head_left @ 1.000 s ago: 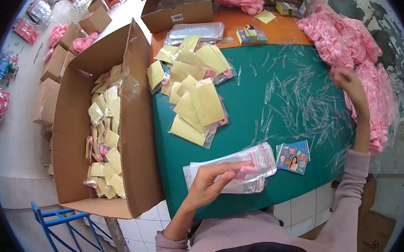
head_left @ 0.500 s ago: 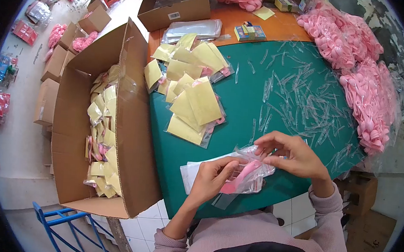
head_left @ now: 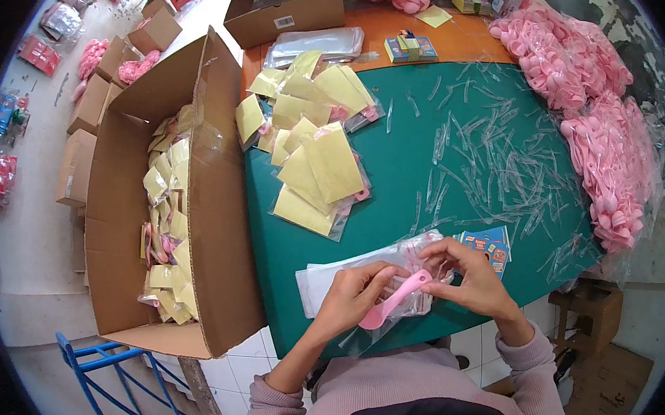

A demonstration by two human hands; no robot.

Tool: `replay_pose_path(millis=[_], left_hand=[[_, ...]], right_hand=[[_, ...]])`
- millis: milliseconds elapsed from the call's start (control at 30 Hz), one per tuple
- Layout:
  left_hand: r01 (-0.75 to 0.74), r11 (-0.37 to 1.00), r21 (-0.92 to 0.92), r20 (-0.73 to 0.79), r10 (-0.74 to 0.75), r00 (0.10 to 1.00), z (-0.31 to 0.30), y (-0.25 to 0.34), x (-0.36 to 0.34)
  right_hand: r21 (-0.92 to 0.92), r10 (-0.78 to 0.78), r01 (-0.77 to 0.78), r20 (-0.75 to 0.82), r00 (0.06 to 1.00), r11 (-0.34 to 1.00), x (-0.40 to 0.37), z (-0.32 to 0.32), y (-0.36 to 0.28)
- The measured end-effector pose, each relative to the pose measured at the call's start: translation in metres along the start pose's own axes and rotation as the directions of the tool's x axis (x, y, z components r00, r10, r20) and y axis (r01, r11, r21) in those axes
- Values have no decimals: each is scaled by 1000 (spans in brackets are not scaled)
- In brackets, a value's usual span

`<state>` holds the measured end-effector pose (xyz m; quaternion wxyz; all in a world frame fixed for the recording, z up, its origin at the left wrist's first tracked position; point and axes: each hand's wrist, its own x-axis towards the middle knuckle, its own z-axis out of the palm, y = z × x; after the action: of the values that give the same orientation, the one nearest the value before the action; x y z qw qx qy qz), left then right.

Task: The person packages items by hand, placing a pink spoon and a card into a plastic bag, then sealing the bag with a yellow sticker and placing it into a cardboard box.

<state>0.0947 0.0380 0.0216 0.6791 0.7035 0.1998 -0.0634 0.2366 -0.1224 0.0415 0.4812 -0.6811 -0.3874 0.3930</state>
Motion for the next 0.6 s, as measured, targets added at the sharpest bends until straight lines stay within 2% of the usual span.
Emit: replay_pose_path(millis=[67, 233, 300, 400, 500, 600], left_hand=[[-11, 1000, -4, -3, 11, 1000, 3, 0, 0], [-17, 992, 127, -8, 18, 1000, 8, -2, -1], [-25, 994, 103, -27, 28, 999, 10, -3, -1], [-63, 991, 116, -70, 71, 995, 14, -6, -2], [-95, 982, 164, -111, 114, 987, 17, -8, -3], [-102, 976, 193, -123, 127, 984, 21, -4, -5]], right_hand=[[-12, 4, -3, 41, 999, 1000, -1, 0, 0], [-9, 7, -6, 116, 993, 1000, -2, 4, 3], [-61, -4, 13, 146, 989, 998, -1, 2, 3], [-127, 62, -44, 148, 987, 991, 0, 1, -1], [-173, 50, -34, 88, 995, 984, -1, 4, -2], [-255, 60, -33, 101, 993, 966, -1, 3, -6]])
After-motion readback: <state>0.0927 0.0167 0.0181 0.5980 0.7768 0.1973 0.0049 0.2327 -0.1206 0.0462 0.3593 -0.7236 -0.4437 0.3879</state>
